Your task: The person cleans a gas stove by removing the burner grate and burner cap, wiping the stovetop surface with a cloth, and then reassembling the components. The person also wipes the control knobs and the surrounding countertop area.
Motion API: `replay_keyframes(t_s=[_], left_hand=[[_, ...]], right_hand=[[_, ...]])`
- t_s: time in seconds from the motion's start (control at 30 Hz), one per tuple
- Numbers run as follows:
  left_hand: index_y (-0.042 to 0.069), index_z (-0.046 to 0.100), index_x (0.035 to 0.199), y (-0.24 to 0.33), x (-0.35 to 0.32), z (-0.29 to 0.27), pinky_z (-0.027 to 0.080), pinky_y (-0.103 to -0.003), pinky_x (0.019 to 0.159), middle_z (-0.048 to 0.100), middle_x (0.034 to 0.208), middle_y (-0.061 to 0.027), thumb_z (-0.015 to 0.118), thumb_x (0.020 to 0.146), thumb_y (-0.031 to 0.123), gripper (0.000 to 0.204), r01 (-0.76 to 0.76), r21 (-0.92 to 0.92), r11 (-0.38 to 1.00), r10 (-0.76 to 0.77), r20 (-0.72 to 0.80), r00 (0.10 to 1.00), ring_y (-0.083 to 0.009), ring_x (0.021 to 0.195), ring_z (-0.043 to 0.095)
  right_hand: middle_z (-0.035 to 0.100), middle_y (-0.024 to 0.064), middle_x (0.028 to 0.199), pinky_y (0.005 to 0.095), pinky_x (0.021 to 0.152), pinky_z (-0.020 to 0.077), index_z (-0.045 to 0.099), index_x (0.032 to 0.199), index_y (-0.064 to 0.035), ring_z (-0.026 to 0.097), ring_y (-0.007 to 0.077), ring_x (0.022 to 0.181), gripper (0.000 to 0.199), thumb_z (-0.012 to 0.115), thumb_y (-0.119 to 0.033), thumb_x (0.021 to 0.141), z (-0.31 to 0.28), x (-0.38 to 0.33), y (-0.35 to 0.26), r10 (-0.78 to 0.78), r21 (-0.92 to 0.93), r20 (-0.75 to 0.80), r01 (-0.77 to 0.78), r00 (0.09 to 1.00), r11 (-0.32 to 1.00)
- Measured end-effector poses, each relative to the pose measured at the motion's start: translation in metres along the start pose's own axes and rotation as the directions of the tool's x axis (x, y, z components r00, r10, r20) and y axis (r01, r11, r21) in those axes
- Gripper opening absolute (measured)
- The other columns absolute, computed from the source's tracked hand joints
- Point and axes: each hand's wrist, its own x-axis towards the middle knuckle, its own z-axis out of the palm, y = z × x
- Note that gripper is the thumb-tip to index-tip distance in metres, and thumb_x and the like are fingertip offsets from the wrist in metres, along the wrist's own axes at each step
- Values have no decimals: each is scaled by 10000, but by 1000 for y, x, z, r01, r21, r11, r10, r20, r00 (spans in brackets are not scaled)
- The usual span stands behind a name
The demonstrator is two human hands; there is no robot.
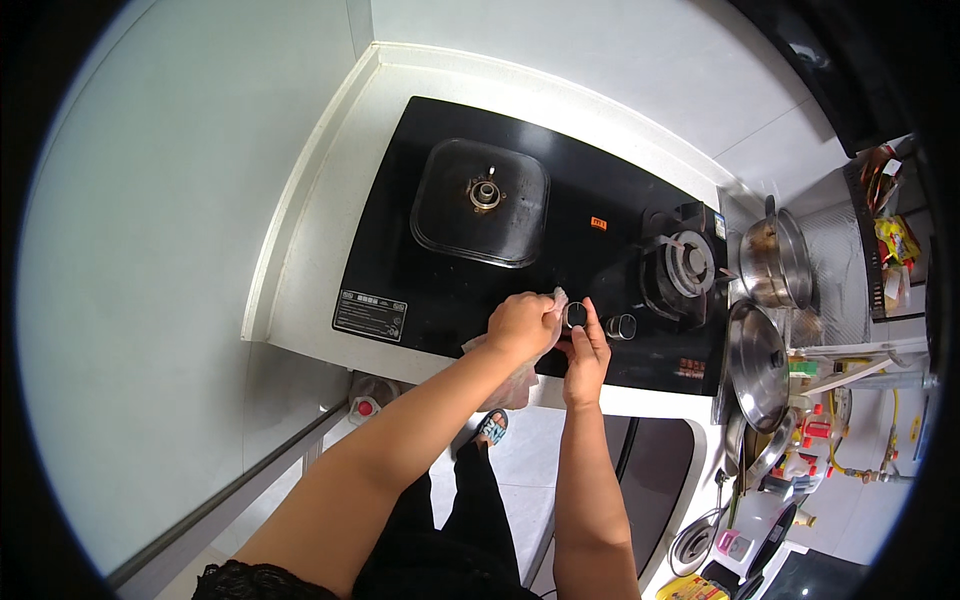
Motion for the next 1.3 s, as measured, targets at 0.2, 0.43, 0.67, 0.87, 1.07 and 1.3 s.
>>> replay_keyframes(t_s=[0.2,0.43,0.67,0.87,1.07,1.3], left_hand=[[77,721,828,-8,6,0,544,-434,696,685,827,-164,618,802,215,174,58,-148,987,-52,48,998,-361,768,665],[17,702,829,-14,13,7,519,-388,631,657,738,-193,647,822,192,184,-61,-98,993,55,-59,997,-352,686,657],[3,697,831,-12,16,2,511,-378,621,651,754,-210,668,794,155,160,14,-137,990,-10,30,1000,-345,688,661],[15,672,846,-20,8,9,511,-393,604,651,718,-191,661,781,150,150,-85,-264,961,68,-75,995,-358,669,656],[31,647,845,-15,9,12,512,-396,593,657,710,-165,651,810,166,139,-30,-144,989,15,-106,994,-339,647,659],[44,706,933,-21,0,11,533,-359,675,677,890,-139,647,825,86,130,-197,-143,970,177,-142,974,-301,779,671]], right_hand=[[606,12,1078,227,771,504,490,1383,-76,568,77,892,443,488,8,948,3,-2,-4,47,126,14,-48,999,991],[604,7,1049,247,792,508,487,1377,-50,579,97,876,436,500,16,946,0,-2,-7,86,157,8,-86,996,984],[606,19,1041,260,799,511,491,1374,-47,584,113,866,437,506,18,942,5,-3,-12,94,180,1,-92,996,979],[616,21,1069,263,803,510,484,1376,-42,585,114,868,438,493,26,944,1,-1,-8,92,178,6,-92,996,980],[619,22,1101,272,811,512,473,1384,-45,592,120,903,438,494,3,949,3,-1,-8,89,172,36,-94,995,981],[612,28,1161,273,823,509,470,1386,-48,588,119,936,440,488,-2,949,-2,-2,-7,86,158,56,-94,995,983]])
